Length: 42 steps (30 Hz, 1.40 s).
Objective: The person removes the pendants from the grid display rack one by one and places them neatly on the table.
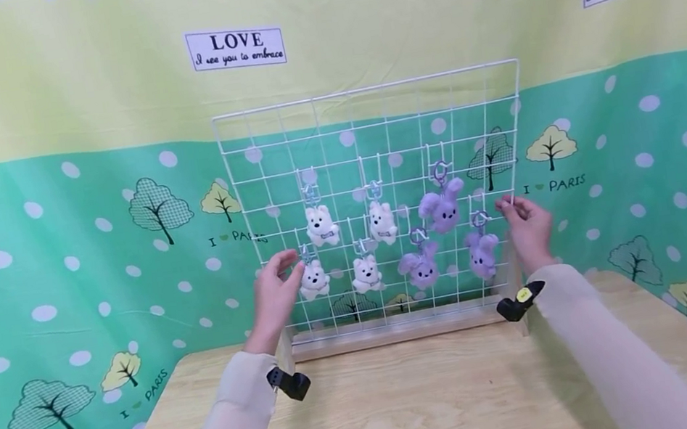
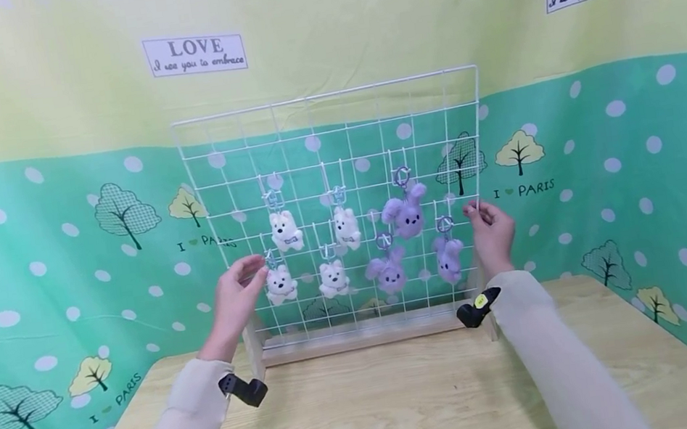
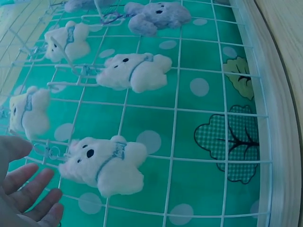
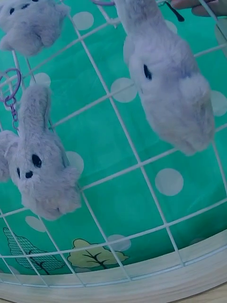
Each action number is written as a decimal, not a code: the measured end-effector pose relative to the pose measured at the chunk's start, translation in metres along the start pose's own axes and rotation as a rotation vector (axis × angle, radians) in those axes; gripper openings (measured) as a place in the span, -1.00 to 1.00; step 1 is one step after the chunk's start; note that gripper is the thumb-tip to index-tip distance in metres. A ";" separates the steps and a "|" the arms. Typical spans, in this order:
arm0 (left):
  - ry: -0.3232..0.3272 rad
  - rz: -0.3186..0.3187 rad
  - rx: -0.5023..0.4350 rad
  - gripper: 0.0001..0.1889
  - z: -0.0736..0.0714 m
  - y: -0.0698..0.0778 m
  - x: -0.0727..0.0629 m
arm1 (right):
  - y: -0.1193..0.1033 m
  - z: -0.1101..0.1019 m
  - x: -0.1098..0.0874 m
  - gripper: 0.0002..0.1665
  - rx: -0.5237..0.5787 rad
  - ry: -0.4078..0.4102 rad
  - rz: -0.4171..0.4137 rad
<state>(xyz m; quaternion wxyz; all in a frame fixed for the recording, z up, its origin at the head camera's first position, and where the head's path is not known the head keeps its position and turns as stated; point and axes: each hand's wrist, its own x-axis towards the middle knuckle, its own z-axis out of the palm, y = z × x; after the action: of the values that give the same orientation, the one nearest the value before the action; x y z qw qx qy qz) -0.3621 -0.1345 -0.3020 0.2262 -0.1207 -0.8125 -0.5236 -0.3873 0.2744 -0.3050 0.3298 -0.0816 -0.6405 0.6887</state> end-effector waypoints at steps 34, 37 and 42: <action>0.112 -0.130 -0.081 -0.78 0.022 -0.008 0.013 | 0.017 0.003 0.003 -0.60 0.054 0.073 -0.010; 0.128 -0.127 -0.042 -0.77 0.023 -0.007 0.013 | 0.017 0.004 0.003 -0.61 0.053 0.084 -0.020; 0.130 -0.134 -0.014 -0.77 0.026 -0.004 0.014 | 0.017 0.003 0.003 -0.63 0.052 0.101 -0.007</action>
<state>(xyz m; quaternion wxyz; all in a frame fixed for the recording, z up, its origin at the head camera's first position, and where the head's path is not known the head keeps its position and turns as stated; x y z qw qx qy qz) -0.3821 -0.1129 -0.3079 0.2423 -0.0335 -0.7986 -0.5500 -0.3974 0.2738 -0.3191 0.3662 -0.1053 -0.6052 0.6990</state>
